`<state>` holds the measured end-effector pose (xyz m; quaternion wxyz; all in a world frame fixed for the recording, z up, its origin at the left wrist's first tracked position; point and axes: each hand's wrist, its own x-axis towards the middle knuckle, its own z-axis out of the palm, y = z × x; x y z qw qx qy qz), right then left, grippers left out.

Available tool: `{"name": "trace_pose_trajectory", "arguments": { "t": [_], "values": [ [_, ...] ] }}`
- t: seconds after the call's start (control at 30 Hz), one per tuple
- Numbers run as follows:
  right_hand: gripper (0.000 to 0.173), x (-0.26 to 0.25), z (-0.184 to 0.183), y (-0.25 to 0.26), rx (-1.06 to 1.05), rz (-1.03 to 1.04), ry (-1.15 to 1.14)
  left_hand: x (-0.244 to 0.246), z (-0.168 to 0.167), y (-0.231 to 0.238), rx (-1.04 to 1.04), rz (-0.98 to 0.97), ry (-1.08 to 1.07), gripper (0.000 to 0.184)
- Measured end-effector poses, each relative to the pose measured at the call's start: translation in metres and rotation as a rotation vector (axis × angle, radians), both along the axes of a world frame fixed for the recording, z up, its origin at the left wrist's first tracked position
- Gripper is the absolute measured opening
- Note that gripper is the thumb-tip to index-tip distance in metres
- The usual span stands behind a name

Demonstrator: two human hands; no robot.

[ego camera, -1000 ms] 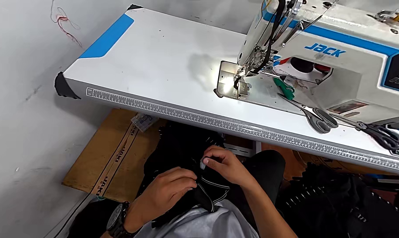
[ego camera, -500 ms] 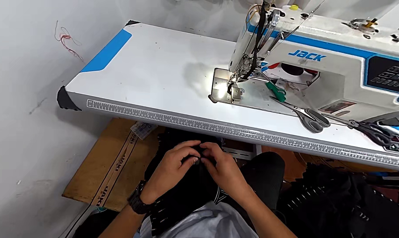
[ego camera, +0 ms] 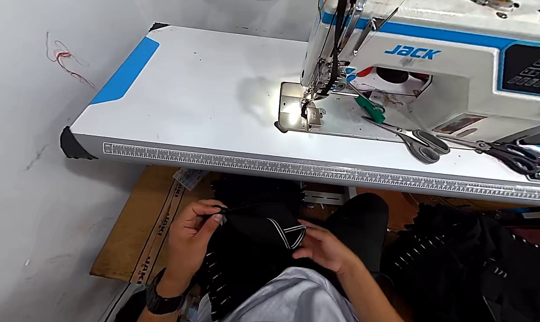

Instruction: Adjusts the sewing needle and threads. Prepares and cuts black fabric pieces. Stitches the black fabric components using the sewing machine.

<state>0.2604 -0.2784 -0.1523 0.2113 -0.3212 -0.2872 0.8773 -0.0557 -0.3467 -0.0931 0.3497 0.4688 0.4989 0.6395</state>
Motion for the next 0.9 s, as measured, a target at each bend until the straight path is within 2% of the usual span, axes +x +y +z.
{"name": "trace_pose_trajectory", "arguments": {
  "t": [0.07,0.13,0.23,0.37,0.47,0.57,0.63,0.7,0.77,0.8,0.87,0.9],
  "values": [
    [0.033,-0.023,-0.011,-0.015,-0.246,-0.101,0.389,0.012,-0.006,-0.003,-0.063,0.037,-0.195,0.009],
    [0.033,-0.042,-0.008,-0.026,-0.374,-0.195,0.609,0.02,-0.009,-0.006,-0.084,0.009,-0.275,0.009],
    [0.033,-0.057,0.002,-0.035,-0.432,-0.294,0.693,0.019,-0.011,-0.012,-0.013,-0.148,-0.148,0.01],
    [0.03,-0.059,0.0,-0.035,-0.276,-0.215,0.762,0.017,-0.002,-0.015,0.04,-0.346,0.068,0.012],
    [0.022,-0.057,0.018,-0.041,-0.124,-0.262,0.582,0.02,0.0,-0.015,0.079,-0.337,0.369,0.008],
    [0.035,-0.064,0.034,-0.034,0.083,-0.162,0.338,0.032,0.006,-0.016,0.172,-0.331,0.616,0.011],
    [0.033,-0.07,0.041,-0.029,0.197,-0.101,0.147,0.039,0.008,-0.017,0.236,-0.302,0.751,0.014],
    [0.025,-0.064,0.042,-0.023,0.469,-0.101,-0.178,0.034,0.013,-0.019,0.223,-0.194,0.796,0.016],
    [0.012,-0.047,0.037,-0.01,0.915,-0.118,-0.743,0.014,0.024,-0.023,0.145,-0.021,0.767,0.015],
    [0.01,-0.038,0.038,-0.004,1.063,-0.147,-0.95,0.001,0.03,-0.022,0.115,0.055,0.766,0.013],
    [0.017,-0.028,0.043,0.006,1.258,-0.26,-1.138,-0.011,0.036,-0.018,0.087,0.12,0.748,0.011],
    [0.021,-0.026,0.05,0.007,1.333,-0.301,-1.137,-0.009,0.035,-0.016,0.08,0.121,0.734,0.01]
  ]
}}
